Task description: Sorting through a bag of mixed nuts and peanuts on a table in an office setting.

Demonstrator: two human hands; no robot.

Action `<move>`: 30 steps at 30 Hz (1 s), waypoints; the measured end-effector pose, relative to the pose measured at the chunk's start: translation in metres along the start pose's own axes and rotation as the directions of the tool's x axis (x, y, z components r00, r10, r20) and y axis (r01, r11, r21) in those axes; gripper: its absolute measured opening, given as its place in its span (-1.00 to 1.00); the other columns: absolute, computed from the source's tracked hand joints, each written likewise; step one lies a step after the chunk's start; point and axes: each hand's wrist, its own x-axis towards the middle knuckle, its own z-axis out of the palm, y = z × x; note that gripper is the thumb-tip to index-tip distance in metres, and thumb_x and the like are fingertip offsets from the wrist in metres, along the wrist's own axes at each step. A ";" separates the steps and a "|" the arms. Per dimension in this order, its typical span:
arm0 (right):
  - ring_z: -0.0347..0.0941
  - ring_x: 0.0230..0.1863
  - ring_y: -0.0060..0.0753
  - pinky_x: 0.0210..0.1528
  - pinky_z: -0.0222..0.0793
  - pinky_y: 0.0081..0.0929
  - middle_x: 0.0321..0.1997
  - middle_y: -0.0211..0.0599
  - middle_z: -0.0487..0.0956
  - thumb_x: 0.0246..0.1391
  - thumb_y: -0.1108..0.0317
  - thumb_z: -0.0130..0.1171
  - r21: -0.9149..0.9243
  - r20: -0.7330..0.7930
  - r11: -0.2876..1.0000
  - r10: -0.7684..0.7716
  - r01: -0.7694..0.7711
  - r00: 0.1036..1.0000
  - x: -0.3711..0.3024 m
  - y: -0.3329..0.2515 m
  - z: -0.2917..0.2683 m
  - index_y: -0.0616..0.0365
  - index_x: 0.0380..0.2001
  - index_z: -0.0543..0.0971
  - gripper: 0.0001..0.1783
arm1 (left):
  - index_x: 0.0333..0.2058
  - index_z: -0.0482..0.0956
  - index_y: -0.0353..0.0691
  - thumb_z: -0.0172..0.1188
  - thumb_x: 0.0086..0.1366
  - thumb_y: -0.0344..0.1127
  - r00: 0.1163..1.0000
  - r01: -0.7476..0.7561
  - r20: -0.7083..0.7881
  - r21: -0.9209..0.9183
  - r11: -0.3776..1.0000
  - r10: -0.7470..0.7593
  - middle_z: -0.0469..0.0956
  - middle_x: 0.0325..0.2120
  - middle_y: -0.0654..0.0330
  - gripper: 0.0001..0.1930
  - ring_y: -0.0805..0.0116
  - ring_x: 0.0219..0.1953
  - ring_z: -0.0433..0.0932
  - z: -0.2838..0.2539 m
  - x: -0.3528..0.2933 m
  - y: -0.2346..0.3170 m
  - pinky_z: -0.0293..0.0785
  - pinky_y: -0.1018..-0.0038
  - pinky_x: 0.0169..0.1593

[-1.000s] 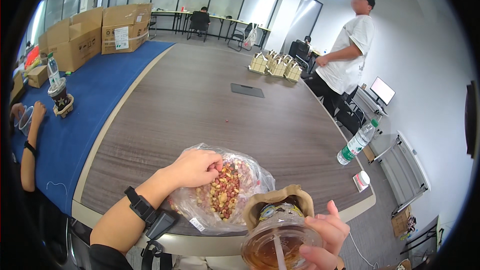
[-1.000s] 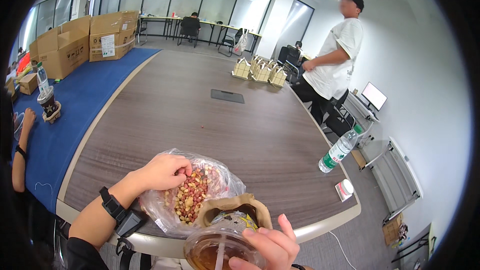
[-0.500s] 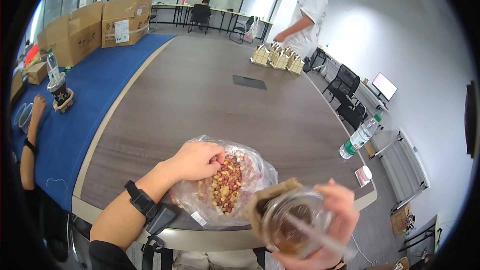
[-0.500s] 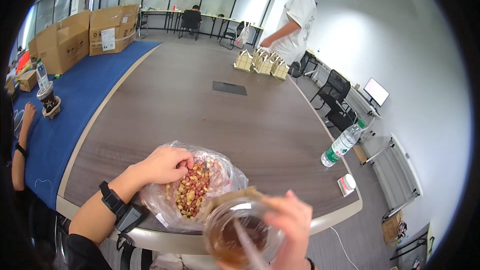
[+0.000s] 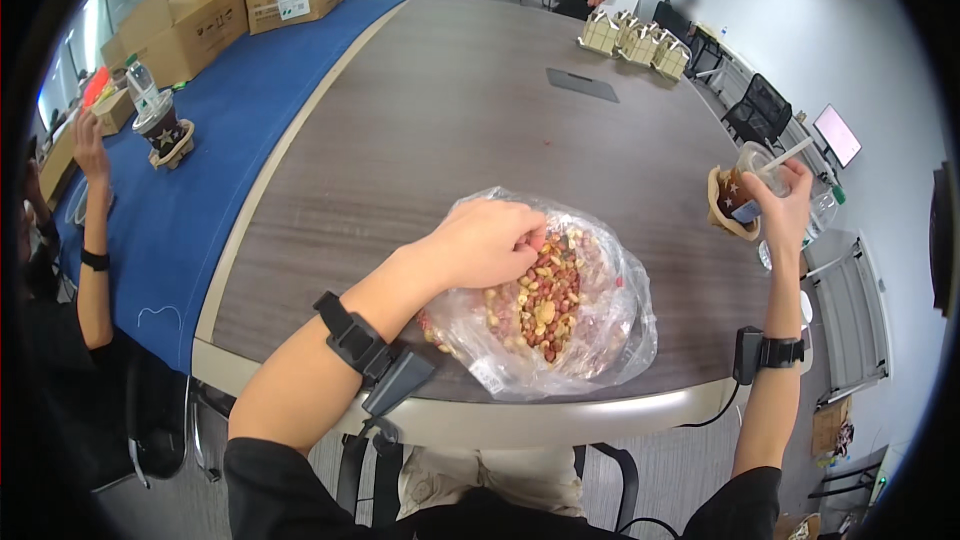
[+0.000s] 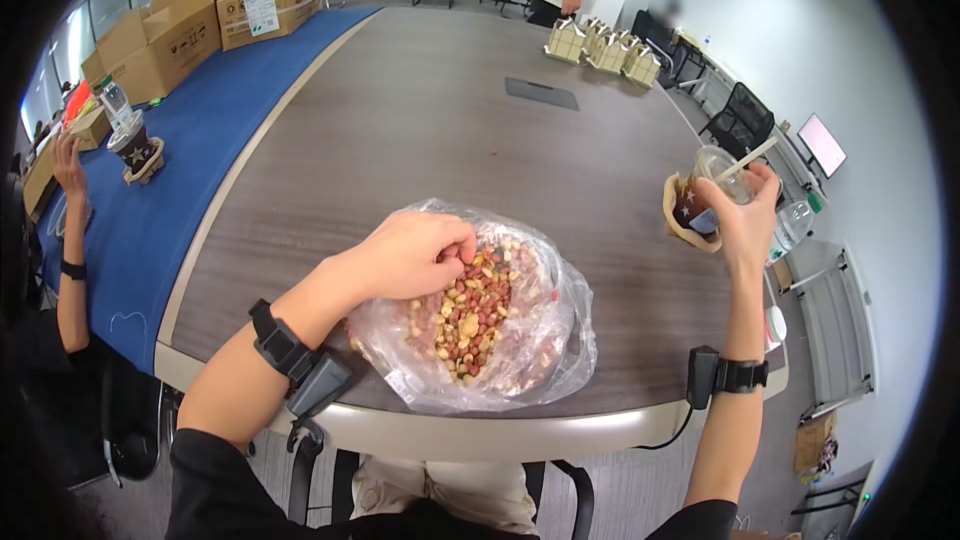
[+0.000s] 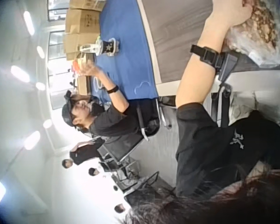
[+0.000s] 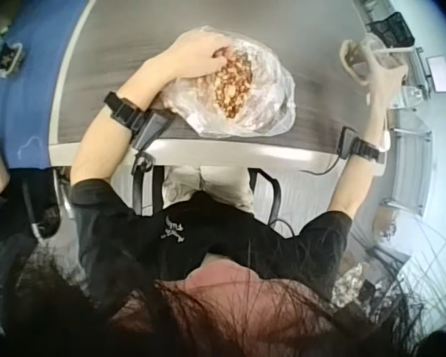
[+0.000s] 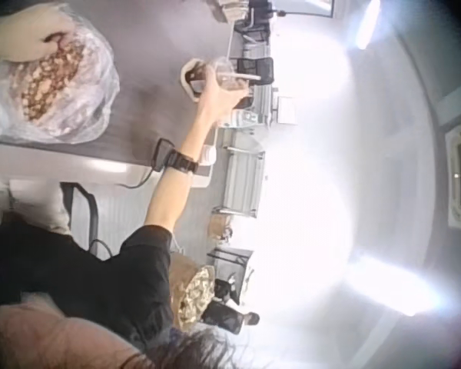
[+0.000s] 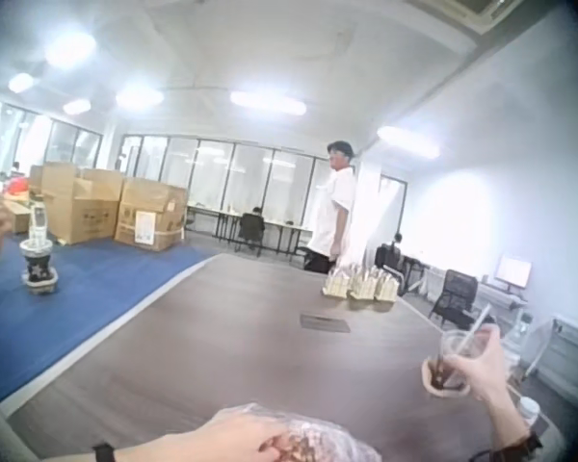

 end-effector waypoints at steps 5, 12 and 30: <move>0.57 0.06 0.07 0.18 0.40 -0.24 0.10 0.17 0.58 -0.21 -0.17 0.53 -0.197 -0.008 0.970 0.143 -0.142 0.990 0.017 0.044 0.017 0.34 0.18 0.36 0.04 | -0.37 0.54 -0.18 0.22 0.16 -0.34 1.000 -0.004 -0.007 -0.028 1.000 0.004 0.57 -0.49 0.20 -0.91 0.15 -0.42 0.57 -0.003 -0.007 0.000 0.45 0.27 -0.30; 0.49 0.21 0.09 0.27 0.33 -0.22 0.18 0.30 0.51 -0.15 -0.25 0.49 -0.238 0.000 0.957 0.172 -0.167 0.985 0.015 0.071 0.023 0.34 0.30 0.30 0.13 | -0.35 0.57 -0.17 0.21 0.15 -0.33 1.000 0.021 0.007 0.001 1.000 -0.021 0.60 -0.48 0.19 -0.90 0.14 -0.37 0.60 -0.002 -0.006 -0.001 0.48 0.23 -0.26; 0.32 -0.44 -0.69 -0.39 0.24 -0.58 -0.53 -0.54 0.48 0.12 0.35 0.32 0.461 0.641 0.882 -0.259 -0.093 0.723 -0.086 -0.124 0.096 0.22 -0.41 0.56 -0.82 | -0.30 0.60 -0.17 0.23 0.13 -0.25 0.999 0.014 0.036 0.039 0.999 -0.015 0.65 -0.39 0.11 -0.82 0.06 -0.28 0.65 0.000 -0.002 -0.009 0.55 0.17 -0.21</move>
